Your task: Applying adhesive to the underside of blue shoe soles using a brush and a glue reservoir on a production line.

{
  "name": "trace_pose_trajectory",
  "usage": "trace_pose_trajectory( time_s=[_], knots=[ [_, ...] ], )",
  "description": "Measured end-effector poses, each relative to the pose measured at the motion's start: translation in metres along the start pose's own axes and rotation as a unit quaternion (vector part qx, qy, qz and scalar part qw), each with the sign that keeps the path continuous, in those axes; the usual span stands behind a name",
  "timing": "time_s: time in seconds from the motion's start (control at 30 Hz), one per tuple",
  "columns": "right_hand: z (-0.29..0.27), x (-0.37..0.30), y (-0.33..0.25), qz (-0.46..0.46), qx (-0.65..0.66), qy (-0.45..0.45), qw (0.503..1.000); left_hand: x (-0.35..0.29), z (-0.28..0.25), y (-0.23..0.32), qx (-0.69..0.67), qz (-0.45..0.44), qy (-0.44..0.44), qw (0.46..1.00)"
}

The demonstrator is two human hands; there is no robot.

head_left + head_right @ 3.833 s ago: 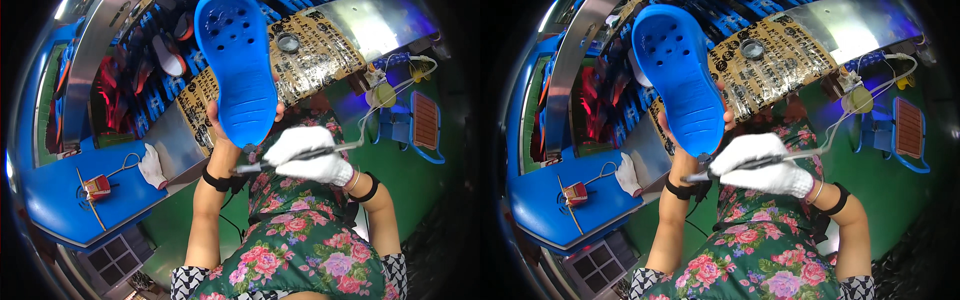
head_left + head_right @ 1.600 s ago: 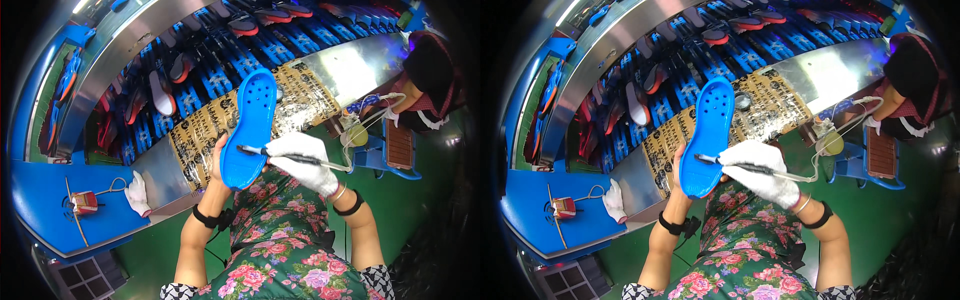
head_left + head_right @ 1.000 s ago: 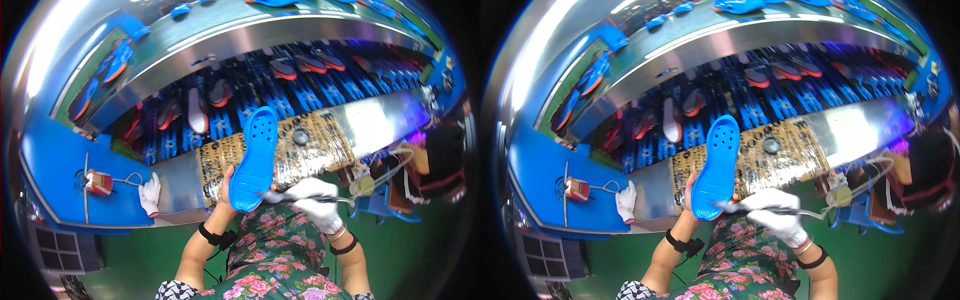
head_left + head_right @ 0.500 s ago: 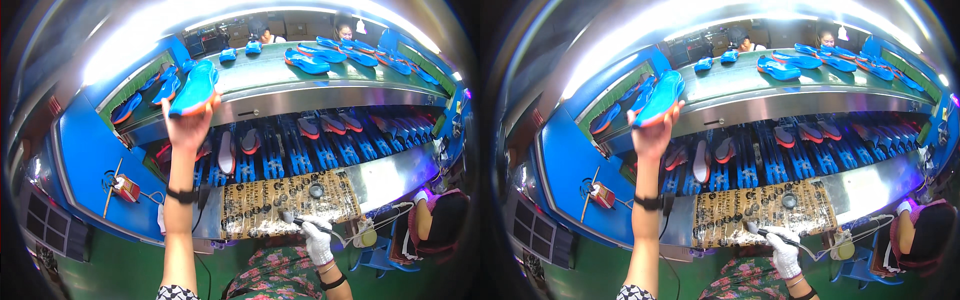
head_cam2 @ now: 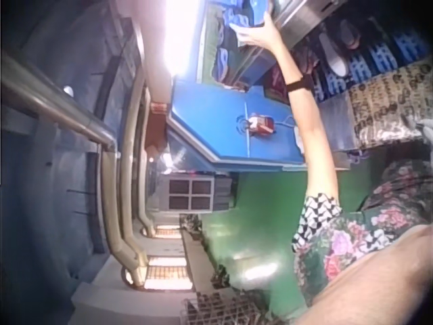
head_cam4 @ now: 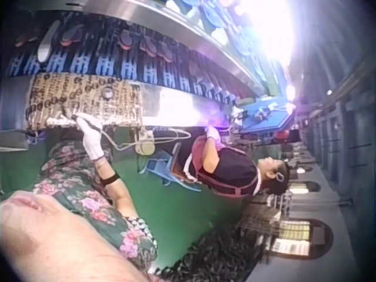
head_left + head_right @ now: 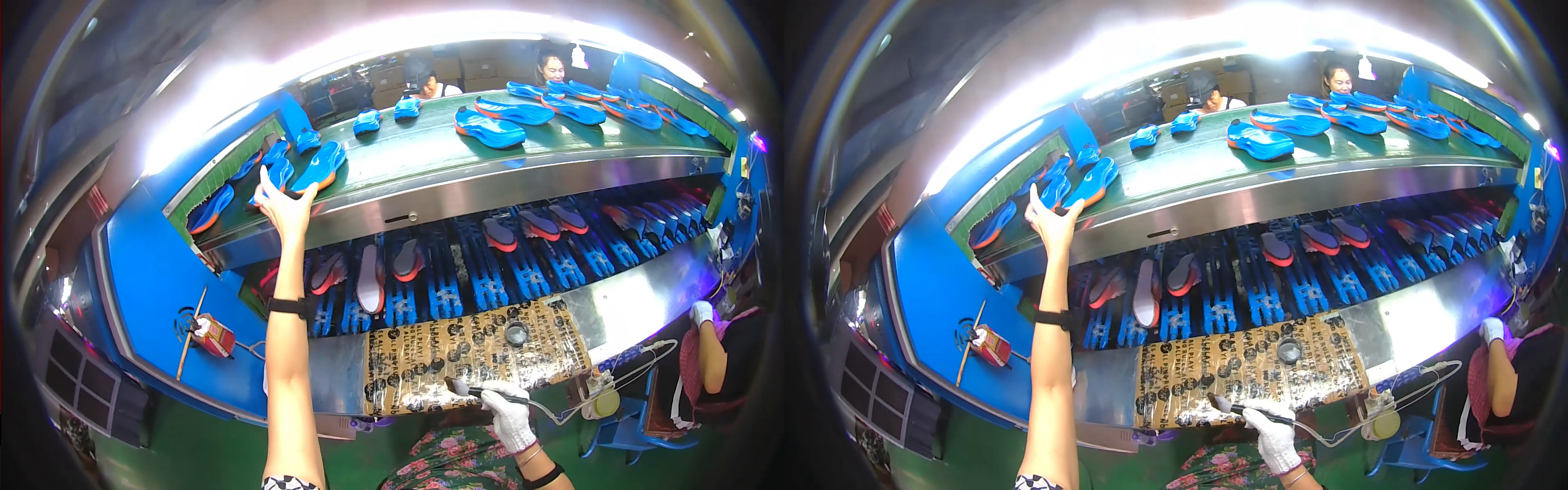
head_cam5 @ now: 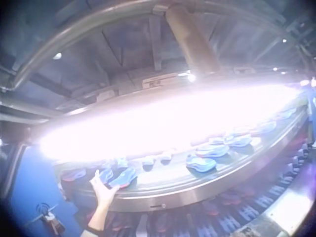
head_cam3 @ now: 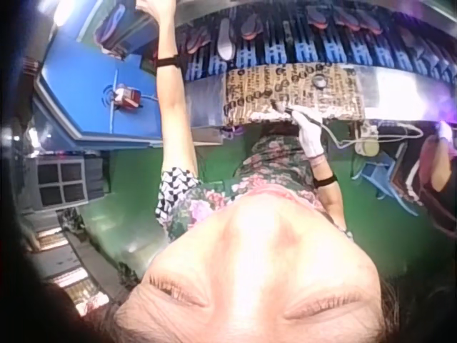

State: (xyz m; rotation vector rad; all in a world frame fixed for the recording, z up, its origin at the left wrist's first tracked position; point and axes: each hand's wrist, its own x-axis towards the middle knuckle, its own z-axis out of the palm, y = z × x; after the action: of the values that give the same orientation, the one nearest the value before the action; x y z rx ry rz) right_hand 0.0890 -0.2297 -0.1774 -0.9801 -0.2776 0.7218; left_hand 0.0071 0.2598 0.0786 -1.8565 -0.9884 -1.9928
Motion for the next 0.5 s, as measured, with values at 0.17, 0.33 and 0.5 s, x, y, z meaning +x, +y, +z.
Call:
trace_pose_trajectory(
  time_s=[0.17,0.33,0.5],
  knots=[
    [-0.006,0.007,0.009,0.008,0.002,-0.001,1.000,0.017,0.026,-0.008,0.003,-0.094,-0.220,0.971],
    [-0.019,0.012,0.005,0.010,-0.002,0.013,1.000,0.003,0.049,0.035,0.142,-0.014,-0.173,0.974],
    [-0.036,0.022,0.004,0.003,0.009,0.027,1.000,-0.045,0.087,0.156,-0.066,0.210,-0.243,0.945]
  ],
)
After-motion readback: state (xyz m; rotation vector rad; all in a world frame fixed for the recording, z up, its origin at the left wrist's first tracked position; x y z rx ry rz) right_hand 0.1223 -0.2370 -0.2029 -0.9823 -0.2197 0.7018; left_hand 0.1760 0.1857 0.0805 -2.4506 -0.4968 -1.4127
